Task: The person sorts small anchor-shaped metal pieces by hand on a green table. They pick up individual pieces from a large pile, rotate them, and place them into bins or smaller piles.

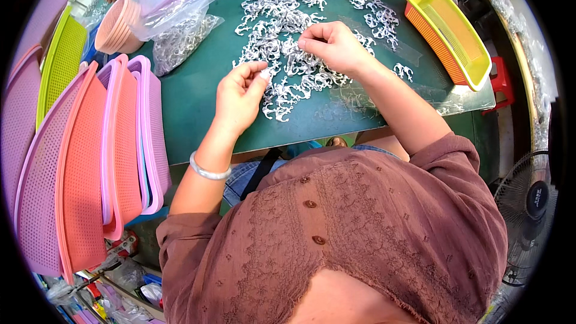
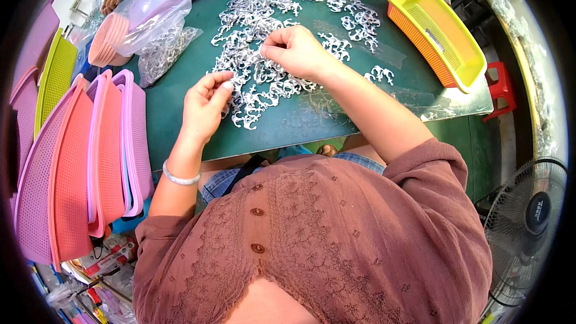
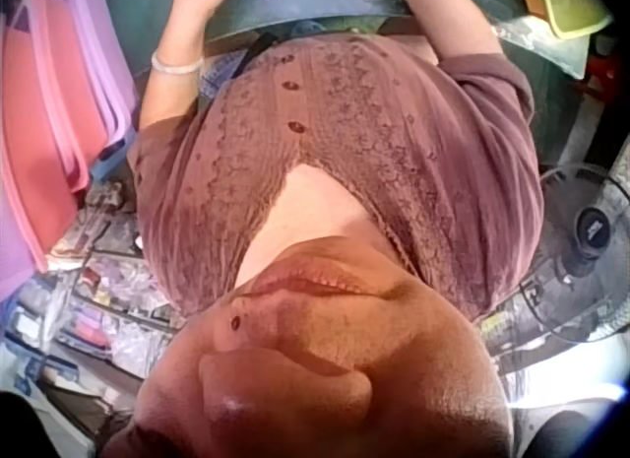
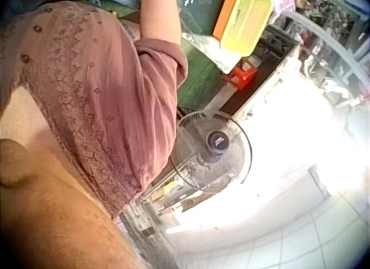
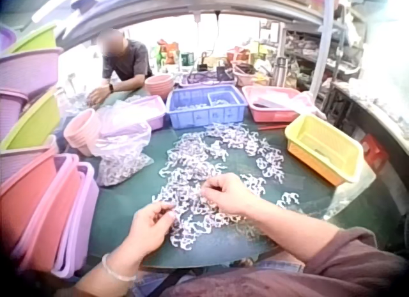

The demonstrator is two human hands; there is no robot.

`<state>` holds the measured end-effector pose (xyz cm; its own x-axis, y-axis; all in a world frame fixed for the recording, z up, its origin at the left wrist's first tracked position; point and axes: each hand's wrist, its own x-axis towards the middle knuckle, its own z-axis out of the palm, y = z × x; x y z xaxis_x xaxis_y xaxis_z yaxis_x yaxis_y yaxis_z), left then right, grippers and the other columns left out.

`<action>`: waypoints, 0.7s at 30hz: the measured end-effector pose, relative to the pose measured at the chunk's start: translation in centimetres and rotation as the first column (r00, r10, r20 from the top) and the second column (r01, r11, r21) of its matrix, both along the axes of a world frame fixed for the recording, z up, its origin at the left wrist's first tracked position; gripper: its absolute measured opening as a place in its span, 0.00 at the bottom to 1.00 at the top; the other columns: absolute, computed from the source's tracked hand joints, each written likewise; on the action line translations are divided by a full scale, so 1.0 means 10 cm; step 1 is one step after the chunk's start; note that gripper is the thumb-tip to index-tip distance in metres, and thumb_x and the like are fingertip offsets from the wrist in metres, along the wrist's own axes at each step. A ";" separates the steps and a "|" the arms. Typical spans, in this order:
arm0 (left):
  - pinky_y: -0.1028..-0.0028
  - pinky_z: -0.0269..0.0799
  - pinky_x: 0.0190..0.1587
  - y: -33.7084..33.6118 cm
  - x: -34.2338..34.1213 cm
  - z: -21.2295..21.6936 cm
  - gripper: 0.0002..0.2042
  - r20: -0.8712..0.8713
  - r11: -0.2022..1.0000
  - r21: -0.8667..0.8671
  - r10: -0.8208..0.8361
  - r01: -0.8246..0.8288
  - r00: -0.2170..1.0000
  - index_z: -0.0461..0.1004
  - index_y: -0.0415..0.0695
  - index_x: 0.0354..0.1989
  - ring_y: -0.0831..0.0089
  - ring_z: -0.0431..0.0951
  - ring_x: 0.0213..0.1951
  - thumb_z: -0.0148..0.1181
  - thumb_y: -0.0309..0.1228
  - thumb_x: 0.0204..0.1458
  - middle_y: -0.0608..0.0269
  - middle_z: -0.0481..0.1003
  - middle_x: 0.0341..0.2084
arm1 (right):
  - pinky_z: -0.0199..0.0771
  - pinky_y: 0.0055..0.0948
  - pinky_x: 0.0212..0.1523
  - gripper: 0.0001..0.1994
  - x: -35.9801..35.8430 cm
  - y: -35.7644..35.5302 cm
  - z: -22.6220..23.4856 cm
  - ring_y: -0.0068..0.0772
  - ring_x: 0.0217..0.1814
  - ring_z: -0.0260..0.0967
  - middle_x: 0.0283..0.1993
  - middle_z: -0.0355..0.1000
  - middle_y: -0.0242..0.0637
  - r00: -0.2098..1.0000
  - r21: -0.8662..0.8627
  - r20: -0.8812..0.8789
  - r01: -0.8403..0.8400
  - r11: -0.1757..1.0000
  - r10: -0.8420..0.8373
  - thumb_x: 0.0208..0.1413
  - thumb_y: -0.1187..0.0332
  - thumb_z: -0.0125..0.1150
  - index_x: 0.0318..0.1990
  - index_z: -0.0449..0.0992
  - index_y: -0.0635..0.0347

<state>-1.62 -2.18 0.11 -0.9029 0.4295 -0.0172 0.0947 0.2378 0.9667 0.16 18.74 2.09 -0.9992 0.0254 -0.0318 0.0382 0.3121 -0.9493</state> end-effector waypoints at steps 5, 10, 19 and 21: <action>0.84 0.64 0.26 0.23 -0.13 0.10 0.09 0.267 0.965 0.263 -0.081 0.008 0.960 0.71 0.39 0.37 0.83 0.68 0.24 0.52 0.29 0.50 0.67 0.71 0.24 | 0.60 0.16 0.25 0.07 0.04 -0.03 -0.10 0.15 0.23 0.59 0.23 0.68 0.28 0.997 -0.392 0.048 0.081 0.917 -0.068 0.45 0.69 0.58 0.30 0.74 0.63; 0.84 0.63 0.25 0.33 -0.27 0.04 0.05 0.274 0.956 0.293 -0.071 -0.013 0.959 0.70 0.41 0.30 0.82 0.68 0.22 0.52 0.29 0.49 0.69 0.70 0.21 | 0.60 0.15 0.23 0.07 0.04 -0.03 -0.16 0.15 0.22 0.60 0.22 0.69 0.29 0.998 -0.426 0.053 0.060 0.903 -0.041 0.45 0.70 0.57 0.29 0.74 0.64; 0.85 0.60 0.23 0.44 -0.43 0.13 0.05 0.214 0.974 0.225 -0.078 0.028 0.974 0.71 0.44 0.27 0.84 0.65 0.19 0.53 0.31 0.48 0.72 0.69 0.18 | 0.61 0.13 0.24 0.08 0.02 0.10 -0.14 0.14 0.23 0.61 0.25 0.70 0.28 0.994 -0.437 0.095 -0.003 0.899 0.050 0.51 0.70 0.52 0.35 0.73 0.63; 0.86 0.60 0.24 0.46 -0.43 0.13 0.05 0.183 0.972 0.232 -0.087 0.043 0.979 0.71 0.43 0.26 0.85 0.65 0.19 0.53 0.30 0.48 0.72 0.68 0.18 | 0.61 0.13 0.23 0.08 0.02 0.12 -0.13 0.14 0.23 0.62 0.25 0.70 0.28 0.993 -0.454 0.108 0.002 0.891 0.052 0.51 0.69 0.53 0.35 0.73 0.63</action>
<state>-5.96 2.43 1.40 -0.8621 0.5001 -0.0821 -0.0883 0.0112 0.9960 0.34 19.94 0.82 -0.9881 -0.0442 -0.1475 0.1525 -0.1478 -0.9772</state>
